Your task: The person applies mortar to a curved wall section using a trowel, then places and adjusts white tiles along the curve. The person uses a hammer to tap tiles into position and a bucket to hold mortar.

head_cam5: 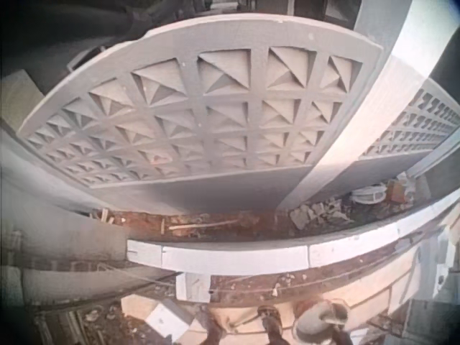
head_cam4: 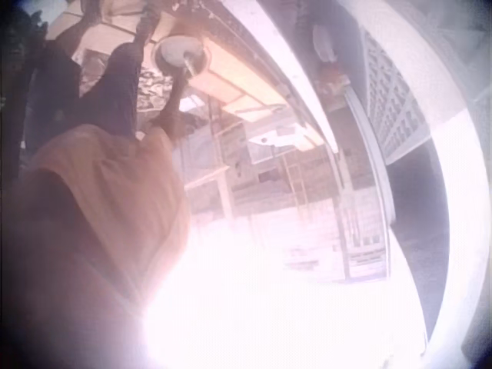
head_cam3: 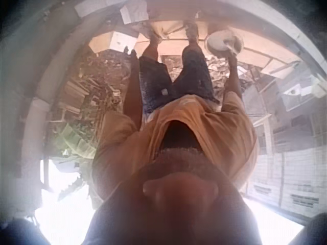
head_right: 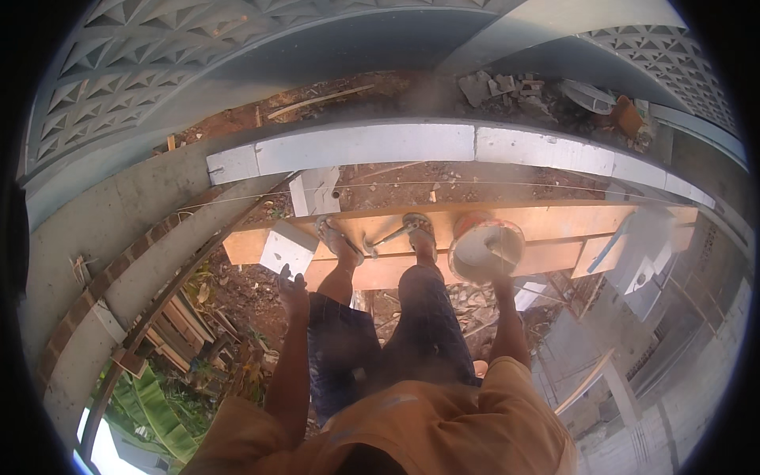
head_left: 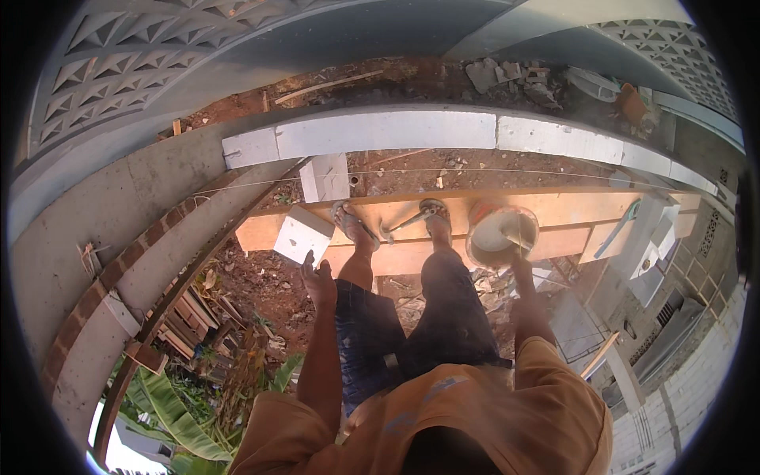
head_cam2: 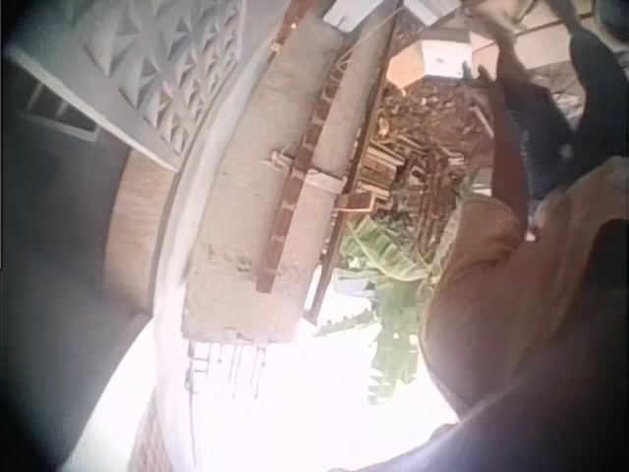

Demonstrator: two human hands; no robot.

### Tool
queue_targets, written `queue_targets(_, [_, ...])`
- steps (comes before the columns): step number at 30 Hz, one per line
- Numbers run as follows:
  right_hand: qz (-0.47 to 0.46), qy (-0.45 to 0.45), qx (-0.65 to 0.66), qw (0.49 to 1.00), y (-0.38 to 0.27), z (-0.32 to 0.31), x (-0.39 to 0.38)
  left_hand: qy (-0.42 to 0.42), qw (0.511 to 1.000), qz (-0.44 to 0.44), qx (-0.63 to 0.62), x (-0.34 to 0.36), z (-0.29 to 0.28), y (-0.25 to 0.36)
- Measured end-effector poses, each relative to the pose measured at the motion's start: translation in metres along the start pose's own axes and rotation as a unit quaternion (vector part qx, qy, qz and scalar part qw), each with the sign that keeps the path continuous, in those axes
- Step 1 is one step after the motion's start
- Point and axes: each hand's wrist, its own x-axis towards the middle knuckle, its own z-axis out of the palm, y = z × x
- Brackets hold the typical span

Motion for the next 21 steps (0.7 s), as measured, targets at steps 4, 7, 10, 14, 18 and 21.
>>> queue_targets(4, [-0.026, -0.046, -0.015, 0.998, -0.062, -0.025, 0.000, -0.005, 0.997, -0.081, 0.017, -0.048, -0.010, -0.038])
queue_targets(7, [-0.049, -0.076, -0.027, 0.996, -0.096, -0.025, -0.008, -0.011, 0.990, -0.143, 0.016, -0.097, -0.020, -0.053])
queue_targets(10, [-0.058, -0.123, -0.029, 0.990, -0.121, -0.025, -0.023, 0.038, 0.993, -0.104, 0.029, -0.143, -0.028, -0.049])
queue_targets(14, [-0.057, -0.186, -0.003, 0.981, -0.161, -0.002, -0.067, 0.073, 0.989, -0.124, 0.012, -0.199, -0.020, -0.080])
queue_targets(18, [-0.051, -0.202, 0.042, 0.977, -0.217, 0.039, -0.136, 0.076, 0.980, -0.183, 0.013, -0.254, -0.009, -0.070])
queue_targets(21, [-0.097, -0.236, 0.072, 0.964, -0.211, 0.081, -0.137, 0.102, 0.973, -0.209, -0.003, -0.274, 0.007, -0.059])
